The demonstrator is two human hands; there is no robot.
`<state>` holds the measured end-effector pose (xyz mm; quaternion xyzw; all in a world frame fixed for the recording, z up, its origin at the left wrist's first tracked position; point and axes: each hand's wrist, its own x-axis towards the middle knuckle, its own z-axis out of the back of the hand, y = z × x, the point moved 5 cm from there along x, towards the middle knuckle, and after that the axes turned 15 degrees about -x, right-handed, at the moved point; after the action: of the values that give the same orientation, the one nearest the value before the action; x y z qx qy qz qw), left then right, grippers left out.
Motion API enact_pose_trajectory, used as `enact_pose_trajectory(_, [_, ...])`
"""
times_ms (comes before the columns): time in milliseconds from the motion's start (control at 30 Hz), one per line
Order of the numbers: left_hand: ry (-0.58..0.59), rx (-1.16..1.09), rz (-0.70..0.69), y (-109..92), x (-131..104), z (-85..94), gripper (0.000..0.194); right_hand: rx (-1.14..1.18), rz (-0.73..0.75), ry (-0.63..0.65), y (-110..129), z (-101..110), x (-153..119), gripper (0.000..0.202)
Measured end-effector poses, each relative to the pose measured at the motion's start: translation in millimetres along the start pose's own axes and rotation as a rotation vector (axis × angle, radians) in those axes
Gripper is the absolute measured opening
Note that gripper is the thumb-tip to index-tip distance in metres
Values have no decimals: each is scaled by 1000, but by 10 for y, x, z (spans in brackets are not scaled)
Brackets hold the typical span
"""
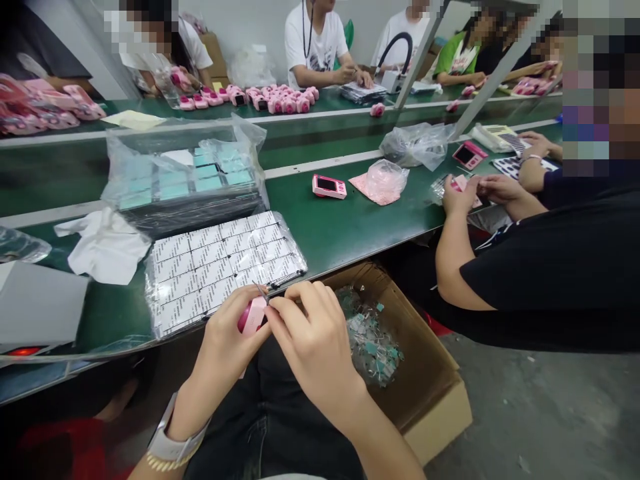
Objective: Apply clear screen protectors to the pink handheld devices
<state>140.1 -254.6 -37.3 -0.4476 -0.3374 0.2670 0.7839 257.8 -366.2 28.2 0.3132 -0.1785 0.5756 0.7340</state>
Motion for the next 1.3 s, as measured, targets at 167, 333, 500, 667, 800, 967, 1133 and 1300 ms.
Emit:
enact_pose_trajectory(167, [-60, 39, -22, 29, -12, 84, 30, -65, 35, 29, 69, -94, 51, 6])
enact_pose_trajectory(333, [-101, 51, -19, 65, -24, 148, 27, -74, 40, 92, 183, -172, 41, 6])
enact_pose_trajectory(500, [-127, -15, 8, 106, -42, 196, 29, -81, 42, 50, 259, -241, 50, 8])
enact_pose_trajectory(667, [-197, -391, 278, 306, -112, 331, 37, -56, 38, 24, 297, -166, 127, 12])
enact_pose_trajectory(800, [-129, -934, 663, 476, -291, 390, 60, 67, -80, -94, 179, 108, 248, 13])
enact_pose_trajectory(967, [-204, -1560, 857, 377, -462, 489, 49, 256, -232, -309, -48, 307, 452, 13])
enact_pose_trajectory(1133, [-179, -1624, 755, 206, -506, 573, 50, 480, -256, -404, -254, 264, 616, 16])
enact_pose_trajectory(1300, [-159, -1590, 699, 113, -541, 631, 52, 729, -341, -140, -344, 74, 674, 18])
